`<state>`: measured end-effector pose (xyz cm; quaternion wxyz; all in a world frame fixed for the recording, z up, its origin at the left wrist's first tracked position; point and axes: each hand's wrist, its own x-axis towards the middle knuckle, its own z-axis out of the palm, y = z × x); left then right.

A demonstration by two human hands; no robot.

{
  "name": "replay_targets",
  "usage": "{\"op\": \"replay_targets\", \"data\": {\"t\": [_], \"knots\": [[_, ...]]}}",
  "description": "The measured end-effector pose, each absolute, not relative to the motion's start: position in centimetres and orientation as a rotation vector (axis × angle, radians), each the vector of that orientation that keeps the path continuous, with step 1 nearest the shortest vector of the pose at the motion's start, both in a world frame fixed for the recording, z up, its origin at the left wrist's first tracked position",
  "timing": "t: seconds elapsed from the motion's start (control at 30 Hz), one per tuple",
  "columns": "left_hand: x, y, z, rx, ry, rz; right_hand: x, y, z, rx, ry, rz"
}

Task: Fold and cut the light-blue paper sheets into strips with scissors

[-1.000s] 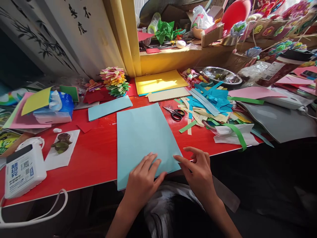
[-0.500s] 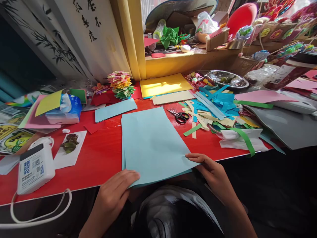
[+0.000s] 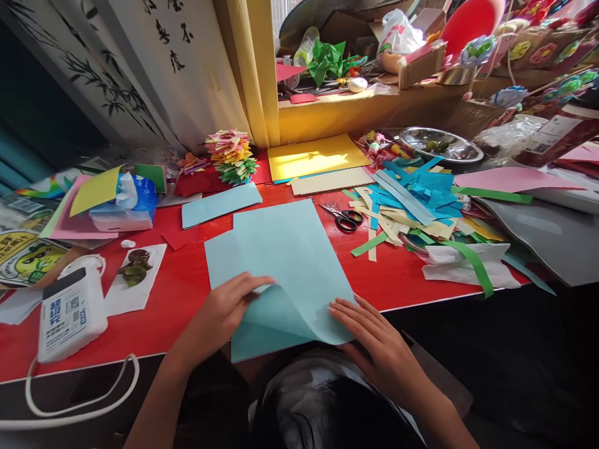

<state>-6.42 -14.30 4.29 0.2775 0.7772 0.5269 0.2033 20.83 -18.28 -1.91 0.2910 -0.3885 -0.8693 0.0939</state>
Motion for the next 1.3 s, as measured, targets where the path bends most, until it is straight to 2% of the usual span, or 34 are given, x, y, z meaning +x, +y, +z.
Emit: {"op": "replay_targets", "data": {"t": [0.17, 0.47, 1.3], "knots": [[-3.5, -9.6, 4.6, 2.017, 1.473, 0.453, 20.0, -19.6, -3.3, -1.183, -2.091, 0.263], [-1.1, -4.4, 1.6, 2.214, 1.5, 0.509, 20.1, -19.0, -3.3, -1.215, -2.135, 0.191], [0.0, -2.2, -0.2, 2.317, 1.708, 0.642, 21.0, -18.1, -3.5, -1.335, -2.426, -0.013]]}}
